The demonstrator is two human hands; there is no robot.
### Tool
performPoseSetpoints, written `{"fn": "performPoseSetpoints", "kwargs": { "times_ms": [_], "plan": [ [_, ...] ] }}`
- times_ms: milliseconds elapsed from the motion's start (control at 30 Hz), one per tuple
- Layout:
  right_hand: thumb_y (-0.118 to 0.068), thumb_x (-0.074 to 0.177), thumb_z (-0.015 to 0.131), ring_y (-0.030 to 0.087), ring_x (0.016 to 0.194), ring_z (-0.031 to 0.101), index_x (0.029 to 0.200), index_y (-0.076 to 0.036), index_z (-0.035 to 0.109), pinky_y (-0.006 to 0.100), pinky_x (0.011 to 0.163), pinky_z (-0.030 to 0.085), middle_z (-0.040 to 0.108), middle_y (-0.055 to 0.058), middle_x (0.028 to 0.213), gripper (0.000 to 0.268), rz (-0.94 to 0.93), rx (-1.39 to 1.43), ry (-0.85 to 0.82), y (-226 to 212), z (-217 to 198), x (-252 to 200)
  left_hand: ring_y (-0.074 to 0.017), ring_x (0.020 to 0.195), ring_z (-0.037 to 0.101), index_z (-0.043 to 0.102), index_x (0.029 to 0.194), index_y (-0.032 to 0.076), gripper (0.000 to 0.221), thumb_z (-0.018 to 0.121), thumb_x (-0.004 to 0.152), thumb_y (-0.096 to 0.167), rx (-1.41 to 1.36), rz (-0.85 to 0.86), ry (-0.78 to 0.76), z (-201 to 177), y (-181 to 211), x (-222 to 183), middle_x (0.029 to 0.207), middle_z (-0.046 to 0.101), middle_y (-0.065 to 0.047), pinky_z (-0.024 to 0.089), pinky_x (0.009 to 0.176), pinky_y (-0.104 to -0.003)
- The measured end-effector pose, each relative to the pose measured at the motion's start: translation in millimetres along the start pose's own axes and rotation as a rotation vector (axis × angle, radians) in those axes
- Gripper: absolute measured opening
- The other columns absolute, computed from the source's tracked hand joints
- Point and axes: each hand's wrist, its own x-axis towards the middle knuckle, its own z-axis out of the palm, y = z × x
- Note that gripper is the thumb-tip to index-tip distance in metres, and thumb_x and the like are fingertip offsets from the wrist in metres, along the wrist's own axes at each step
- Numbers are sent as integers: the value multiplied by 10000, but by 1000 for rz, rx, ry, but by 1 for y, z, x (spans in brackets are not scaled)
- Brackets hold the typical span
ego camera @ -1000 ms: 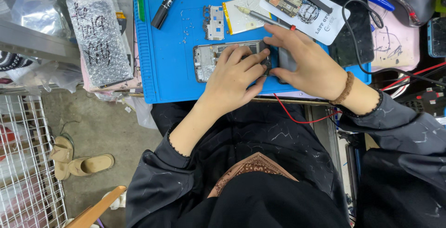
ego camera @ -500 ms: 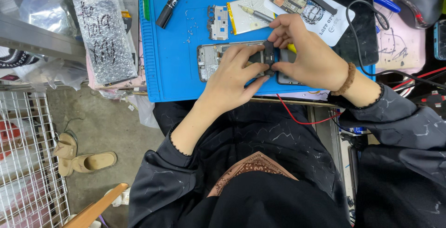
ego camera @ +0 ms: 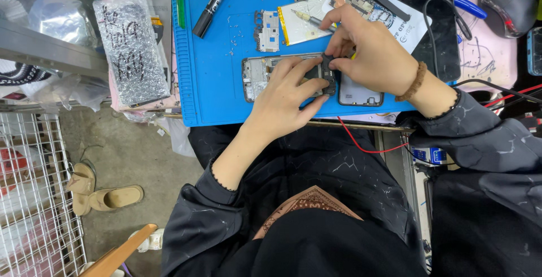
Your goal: The person disassembles a mobile phone on a blue mat, removing internal components by hand and using a screwdriver.
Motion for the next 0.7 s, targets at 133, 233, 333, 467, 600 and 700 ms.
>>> {"fn": "performPoseSetpoints", "kwargs": {
  "times_ms": [133, 233, 333, 467, 600, 700],
  "plan": [
    [49, 848, 721, 286, 878, 690, 1412, -42, 550, 368, 772, 564, 696, 121, 934, 597, -114, -222, 66, -8, 8, -10, -343, 1249, 539, 707, 1085, 79, 243, 789, 900, 215, -19, 14, -20, -2, -1, 2, 1368, 605, -111, 467, 1085, -462],
    [66, 817, 677, 330, 844, 618, 1489, -46, 541, 423, 746, 526, 640, 145, 885, 695, -206, -460, 75, -14, 19, -23, -316, 1207, 549, 702, 1085, 67, 245, 782, 895, 201, 43, 60, -23, 0, -1, 3, 1316, 626, -90, 449, 1099, -481],
    [85, 791, 629, 330, 892, 598, 1532, -46, 501, 439, 794, 509, 634, 148, 960, 763, -258, -490, 82, -15, 22, -32, -277, 1184, 563, 702, 1072, 79, 233, 781, 892, 204, 151, 122, -19, 3, 0, 5, 1234, 644, -46, 441, 1111, -501],
    [75, 839, 621, 334, 975, 574, 1515, -39, 499, 428, 891, 489, 616, 168, 1041, 696, -244, -440, 114, -12, 13, -44, -281, 1162, 555, 690, 1047, 75, 230, 782, 885, 211, 154, 172, -32, -4, -2, 7, 1262, 651, -65, 449, 1062, -486],
    [90, 838, 615, 326, 1039, 541, 1454, -51, 538, 442, 1034, 424, 648, 110, 1030, 636, -270, -511, 143, -7, 9, -47, -314, 1189, 553, 675, 1026, 66, 243, 778, 861, 211, 162, 180, -15, 0, -1, 7, 1289, 638, -101, 450, 1045, -476],
    [115, 865, 582, 290, 1023, 516, 1491, -1, 490, 442, 1083, 372, 727, 71, 1212, 643, -254, -450, 77, -3, 4, -46, -302, 1222, 556, 668, 1035, 76, 239, 771, 873, 218, 177, 176, -14, 2, -1, 7, 1286, 628, -79, 457, 1055, -464]
  ]
}}
